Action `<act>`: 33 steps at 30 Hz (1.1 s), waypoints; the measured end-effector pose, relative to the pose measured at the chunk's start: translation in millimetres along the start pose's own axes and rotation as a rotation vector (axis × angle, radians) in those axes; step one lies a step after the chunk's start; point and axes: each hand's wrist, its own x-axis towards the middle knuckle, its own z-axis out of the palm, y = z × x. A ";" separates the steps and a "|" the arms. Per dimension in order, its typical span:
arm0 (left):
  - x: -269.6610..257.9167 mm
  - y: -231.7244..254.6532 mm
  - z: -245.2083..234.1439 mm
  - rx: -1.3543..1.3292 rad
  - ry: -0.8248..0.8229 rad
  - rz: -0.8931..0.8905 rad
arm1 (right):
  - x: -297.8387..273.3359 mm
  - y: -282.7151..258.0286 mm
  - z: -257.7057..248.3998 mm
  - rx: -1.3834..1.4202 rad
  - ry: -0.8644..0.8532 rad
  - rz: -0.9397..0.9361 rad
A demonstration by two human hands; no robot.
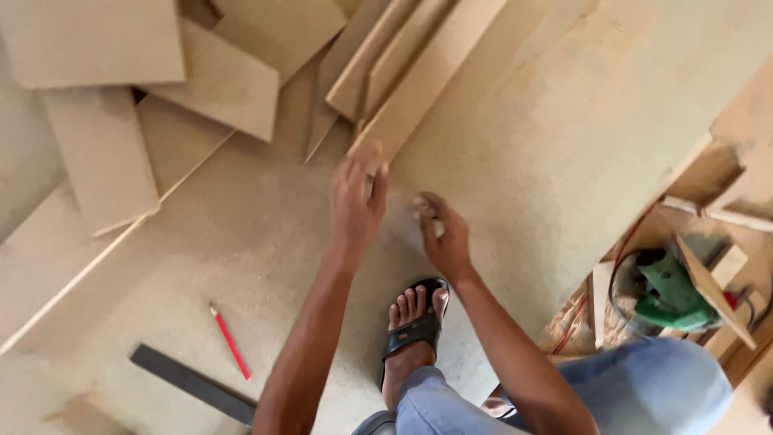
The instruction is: The person measures, marks, and cuts pieces of wood using a tape measure, pencil, T-square, and circular saw.
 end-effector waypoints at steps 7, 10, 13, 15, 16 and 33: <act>193.6 -27.0 61.4 0.651 -0.272 -0.054 | -20.9 39.5 -110.4 -0.056 0.240 0.117; 235.6 -25.3 73.8 0.774 -0.471 -0.232 | -45.2 55.9 -157.0 0.036 0.330 0.225; 245.9 -19.0 84.7 0.807 -0.540 -0.337 | -85.8 72.0 -225.6 -0.117 0.367 0.338; 247.3 -12.1 94.4 0.805 -0.526 -0.368 | -127.1 78.3 -283.5 -0.518 0.309 0.305; 245.7 -10.0 97.6 0.806 -0.512 -0.381 | -137.2 89.2 -308.8 -0.172 0.357 0.184; 169.5 -16.9 141.0 0.794 -0.361 -0.077 | -238.5 68.5 -388.4 -0.375 0.290 0.844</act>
